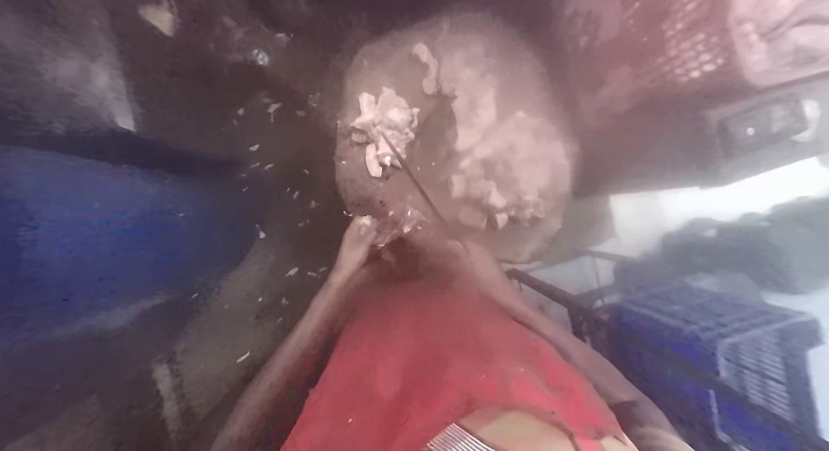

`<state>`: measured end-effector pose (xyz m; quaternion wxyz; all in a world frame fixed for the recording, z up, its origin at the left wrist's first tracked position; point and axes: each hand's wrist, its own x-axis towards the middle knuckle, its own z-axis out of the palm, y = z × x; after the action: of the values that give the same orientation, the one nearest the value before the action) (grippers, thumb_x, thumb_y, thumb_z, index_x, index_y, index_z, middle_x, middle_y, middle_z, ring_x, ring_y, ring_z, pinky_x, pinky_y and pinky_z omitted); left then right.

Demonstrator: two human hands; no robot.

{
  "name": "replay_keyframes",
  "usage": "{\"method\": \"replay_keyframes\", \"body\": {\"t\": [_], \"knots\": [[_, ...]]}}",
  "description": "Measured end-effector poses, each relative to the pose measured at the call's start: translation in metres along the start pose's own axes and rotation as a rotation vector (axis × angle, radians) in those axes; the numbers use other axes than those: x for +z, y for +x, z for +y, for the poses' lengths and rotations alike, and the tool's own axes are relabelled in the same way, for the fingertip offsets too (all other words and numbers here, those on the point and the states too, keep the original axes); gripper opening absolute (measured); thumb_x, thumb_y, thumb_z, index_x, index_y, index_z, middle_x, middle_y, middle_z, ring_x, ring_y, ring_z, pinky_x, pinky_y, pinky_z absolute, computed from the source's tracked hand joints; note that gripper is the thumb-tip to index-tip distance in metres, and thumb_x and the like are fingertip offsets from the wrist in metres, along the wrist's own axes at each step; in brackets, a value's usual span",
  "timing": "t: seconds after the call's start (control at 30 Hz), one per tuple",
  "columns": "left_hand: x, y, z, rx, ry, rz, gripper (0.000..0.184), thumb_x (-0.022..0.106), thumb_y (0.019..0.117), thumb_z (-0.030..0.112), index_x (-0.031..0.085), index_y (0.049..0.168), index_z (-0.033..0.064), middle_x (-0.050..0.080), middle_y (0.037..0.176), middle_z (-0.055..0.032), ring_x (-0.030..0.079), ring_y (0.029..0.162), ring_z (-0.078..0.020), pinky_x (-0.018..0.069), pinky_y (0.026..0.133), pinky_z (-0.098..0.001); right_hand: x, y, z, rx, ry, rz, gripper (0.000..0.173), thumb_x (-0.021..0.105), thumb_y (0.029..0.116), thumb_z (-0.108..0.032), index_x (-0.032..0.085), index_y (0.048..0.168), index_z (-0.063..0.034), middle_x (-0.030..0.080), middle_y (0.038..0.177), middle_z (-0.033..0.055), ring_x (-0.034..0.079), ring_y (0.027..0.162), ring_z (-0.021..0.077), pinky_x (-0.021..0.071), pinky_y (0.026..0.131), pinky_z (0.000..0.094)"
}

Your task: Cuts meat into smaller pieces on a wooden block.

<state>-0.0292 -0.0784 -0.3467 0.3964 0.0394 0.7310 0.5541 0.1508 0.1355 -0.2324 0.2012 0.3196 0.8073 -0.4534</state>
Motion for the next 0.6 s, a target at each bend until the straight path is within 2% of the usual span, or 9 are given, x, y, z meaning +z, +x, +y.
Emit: {"method": "replay_keyframes", "body": {"t": [0.07,0.13,0.2,0.27,0.3,0.4,0.47,0.5,0.6], "knots": [[-0.001,0.002,-0.006,0.009,-0.001,0.005,0.042,0.060,0.1020,0.017,0.051,0.140,0.0005,0.066,0.121,-0.0147,0.067,0.103,-0.0184,0.0588,0.089,-0.0393,-0.004,-0.009,-0.010,-0.127,0.085,-0.022,0.058,0.034,0.1084,-0.049,0.057,0.132,-0.0018,0.066,0.096,0.0107,0.065,0.086,0.0194,0.0564,0.082,0.0409],[0.001,0.004,-0.011,0.023,0.019,0.001,0.043,0.060,0.1011,0.017,0.050,0.140,0.0005,0.065,0.121,-0.0160,0.067,0.104,-0.0204,0.0582,0.090,-0.0415,0.001,-0.008,-0.007,-0.228,0.083,-0.076,0.070,0.031,0.1062,-0.057,0.056,0.137,0.0004,0.070,0.102,0.0131,0.068,0.092,0.0201,0.0574,0.087,0.0429],[0.004,0.002,-0.009,0.016,0.037,0.000,0.045,0.061,0.1018,0.020,0.050,0.141,0.0011,0.066,0.120,-0.0159,0.068,0.103,-0.0210,0.0589,0.090,-0.0428,0.020,0.008,0.014,-0.165,-0.025,-0.150,0.066,0.032,0.1066,-0.058,0.059,0.128,-0.0014,0.068,0.099,0.0158,0.067,0.091,0.0265,0.0555,0.086,0.0489],[0.006,-0.002,-0.001,0.022,0.049,0.018,0.042,0.062,0.0990,0.017,0.052,0.136,0.0000,0.068,0.113,-0.0143,0.069,0.094,-0.0201,0.0607,0.083,-0.0414,0.033,0.027,0.038,-0.054,-0.122,-0.249,0.067,0.031,0.1068,-0.060,0.059,0.129,-0.0033,0.068,0.110,0.0197,0.067,0.103,0.0327,0.0532,0.093,0.0561],[0.003,-0.005,0.004,0.025,0.068,0.032,0.042,0.063,0.0951,0.013,0.053,0.134,-0.0003,0.067,0.112,-0.0146,0.068,0.095,-0.0202,0.0599,0.084,-0.0412,0.036,0.029,0.045,-0.032,-0.124,-0.259,0.068,0.031,0.1066,-0.061,0.060,0.130,-0.0042,0.068,0.112,0.0198,0.067,0.105,0.0332,0.0527,0.095,0.0571],[-0.016,-0.017,0.023,0.083,0.052,0.114,0.041,0.061,0.0960,0.008,0.053,0.135,-0.0015,0.065,0.118,-0.0151,0.066,0.103,-0.0187,0.0582,0.090,-0.0389,0.035,0.019,0.056,-0.056,-0.058,-0.206,0.065,0.035,0.1072,-0.057,0.061,0.129,-0.0018,0.068,0.113,0.0194,0.067,0.106,0.0306,0.0529,0.097,0.0520],[-0.025,-0.010,0.038,0.132,-0.065,0.195,0.039,0.058,0.0967,0.008,0.052,0.134,-0.0006,0.065,0.115,-0.0128,0.066,0.099,-0.0175,0.0586,0.086,-0.0376,0.030,0.011,0.066,-0.029,0.016,-0.132,0.062,0.037,0.1075,-0.054,0.062,0.122,0.0014,0.068,0.103,0.0184,0.068,0.096,0.0278,0.0551,0.090,0.0478],[-0.027,-0.008,0.045,0.148,-0.147,0.197,0.038,0.056,0.0984,0.009,0.051,0.135,0.0018,0.066,0.113,-0.0110,0.067,0.097,-0.0177,0.0593,0.084,-0.0380,0.029,0.005,0.072,0.030,0.042,-0.108,0.062,0.037,0.1075,-0.053,0.061,0.122,0.0018,0.068,0.103,0.0183,0.067,0.096,0.0273,0.0551,0.090,0.0475],[-0.025,0.010,0.059,0.169,-0.253,-0.001,0.048,0.055,0.1030,0.016,0.042,0.148,0.0097,0.065,0.126,-0.0135,0.069,0.106,-0.0252,0.0598,0.090,-0.0453,0.023,0.007,0.106,0.182,0.084,-0.065,0.066,0.032,0.1076,-0.057,0.063,0.125,-0.0027,0.069,0.104,0.0163,0.069,0.096,0.0265,0.0560,0.089,0.0499]]}}
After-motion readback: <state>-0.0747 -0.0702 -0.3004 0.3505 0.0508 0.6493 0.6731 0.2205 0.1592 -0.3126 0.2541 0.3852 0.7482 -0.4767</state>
